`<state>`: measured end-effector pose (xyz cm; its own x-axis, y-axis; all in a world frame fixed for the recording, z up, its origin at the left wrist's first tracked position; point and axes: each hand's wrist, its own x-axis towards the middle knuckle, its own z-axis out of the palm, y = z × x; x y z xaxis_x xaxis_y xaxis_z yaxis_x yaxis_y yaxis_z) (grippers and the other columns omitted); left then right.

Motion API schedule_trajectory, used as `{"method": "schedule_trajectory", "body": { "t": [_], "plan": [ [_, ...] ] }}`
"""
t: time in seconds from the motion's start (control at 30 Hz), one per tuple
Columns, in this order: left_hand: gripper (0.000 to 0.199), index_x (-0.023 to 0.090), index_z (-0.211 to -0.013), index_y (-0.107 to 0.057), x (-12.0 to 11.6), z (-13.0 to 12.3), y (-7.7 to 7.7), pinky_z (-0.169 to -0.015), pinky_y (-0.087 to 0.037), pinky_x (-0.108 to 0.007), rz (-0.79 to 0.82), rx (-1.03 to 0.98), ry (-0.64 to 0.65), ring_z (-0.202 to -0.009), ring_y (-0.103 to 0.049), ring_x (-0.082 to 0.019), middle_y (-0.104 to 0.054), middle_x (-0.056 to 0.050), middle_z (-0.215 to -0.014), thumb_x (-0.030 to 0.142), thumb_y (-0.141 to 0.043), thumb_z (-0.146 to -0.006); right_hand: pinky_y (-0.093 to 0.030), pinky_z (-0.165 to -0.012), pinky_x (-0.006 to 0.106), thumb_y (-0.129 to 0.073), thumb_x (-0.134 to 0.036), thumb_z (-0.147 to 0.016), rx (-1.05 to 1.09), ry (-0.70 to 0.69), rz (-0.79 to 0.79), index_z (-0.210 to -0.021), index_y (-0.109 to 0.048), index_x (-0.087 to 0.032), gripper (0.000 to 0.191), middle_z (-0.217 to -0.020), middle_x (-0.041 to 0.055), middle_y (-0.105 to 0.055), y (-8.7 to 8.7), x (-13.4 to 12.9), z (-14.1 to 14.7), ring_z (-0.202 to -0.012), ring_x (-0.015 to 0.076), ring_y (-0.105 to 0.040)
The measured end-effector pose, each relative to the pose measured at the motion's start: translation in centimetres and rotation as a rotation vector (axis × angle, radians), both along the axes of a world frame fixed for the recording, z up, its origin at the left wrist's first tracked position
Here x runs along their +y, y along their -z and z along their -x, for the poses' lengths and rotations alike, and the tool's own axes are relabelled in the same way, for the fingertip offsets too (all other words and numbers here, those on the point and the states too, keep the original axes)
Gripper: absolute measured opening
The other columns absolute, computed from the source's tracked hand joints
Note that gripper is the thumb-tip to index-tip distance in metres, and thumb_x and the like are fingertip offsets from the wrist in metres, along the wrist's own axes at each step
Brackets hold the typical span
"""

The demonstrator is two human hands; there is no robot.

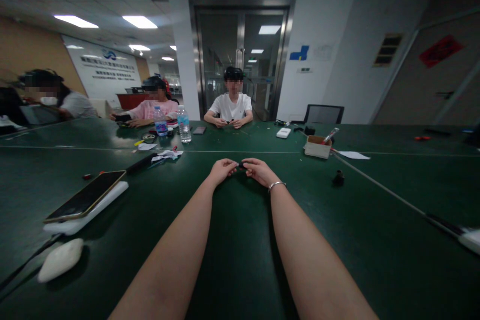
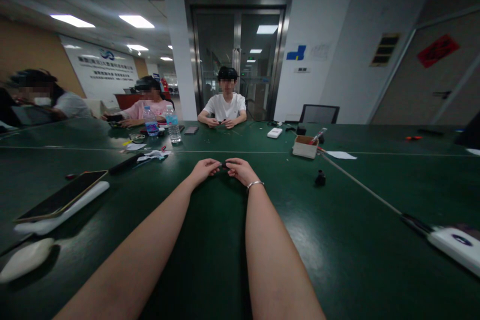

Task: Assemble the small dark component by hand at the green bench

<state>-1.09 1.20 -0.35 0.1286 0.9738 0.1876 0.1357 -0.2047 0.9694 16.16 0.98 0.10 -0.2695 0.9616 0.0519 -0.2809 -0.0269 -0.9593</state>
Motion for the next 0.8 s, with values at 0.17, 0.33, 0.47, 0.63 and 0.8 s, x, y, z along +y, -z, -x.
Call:
{"method": "schedule_trajectory", "body": {
  "t": [0.17,0.33,0.47,0.63,0.8],
  "plan": [
    [0.028,0.011,-0.082,-0.063,0.15,0.02,0.08,-0.053,-0.040,-0.022,0.000,0.006,0.000,-0.054,-0.052,-0.008,-0.060,-0.002,-0.063,0.037,-0.064,-0.070,-0.046,-0.044,0.016,-0.063,-0.006,-0.073,0.000,-0.007,-0.001,-0.088,-0.062,-0.012,0.017,-0.064,0.0011,-0.064,-0.14,-0.05,-0.01,-0.044,0.0049,-0.054],
    [0.032,0.011,-0.076,-0.062,0.09,-0.07,0.01,-0.053,-0.040,-0.022,0.009,0.032,-0.023,-0.053,-0.051,-0.008,-0.060,-0.002,-0.062,0.042,-0.063,-0.069,-0.047,-0.047,0.017,-0.063,-0.006,-0.073,-0.003,-0.016,-0.002,-0.089,-0.062,-0.012,0.017,-0.069,0.0032,-0.066,-0.05,0.01,-0.09,-0.047,0.0060,-0.056],
    [0.036,0.011,-0.072,-0.060,0.33,-0.02,0.26,-0.053,-0.040,-0.023,0.001,0.045,-0.014,-0.052,-0.050,-0.008,-0.058,-0.002,-0.060,0.047,-0.061,-0.069,-0.047,-0.048,0.018,-0.065,-0.007,-0.072,0.001,-0.024,-0.005,-0.090,-0.063,-0.013,0.019,-0.070,0.0035,-0.065,0.20,0.21,-0.15,-0.050,0.0068,-0.057],
    [0.038,0.012,-0.072,-0.059,0.52,0.11,0.42,-0.053,-0.040,-0.023,-0.008,0.068,0.000,-0.052,-0.050,-0.008,-0.058,-0.001,-0.060,0.050,-0.059,-0.070,-0.047,-0.049,0.018,-0.065,-0.006,-0.071,0.006,-0.039,-0.018,-0.091,-0.063,-0.012,0.021,-0.070,0.0034,-0.064,0.42,0.40,-0.21,-0.051,0.0071,-0.058],
    [0.037,0.012,-0.067,-0.057,0.46,-0.03,0.35,-0.052,-0.039,-0.022,-0.005,0.072,-0.018,-0.050,-0.049,-0.008,-0.057,-0.001,-0.058,0.049,-0.059,-0.071,-0.047,-0.050,0.017,-0.065,-0.005,-0.071,0.004,-0.052,-0.024,-0.091,-0.063,-0.012,0.021,-0.068,0.0026,-0.064,0.41,0.38,-0.19,-0.052,0.0071,-0.058]
  ]
}}
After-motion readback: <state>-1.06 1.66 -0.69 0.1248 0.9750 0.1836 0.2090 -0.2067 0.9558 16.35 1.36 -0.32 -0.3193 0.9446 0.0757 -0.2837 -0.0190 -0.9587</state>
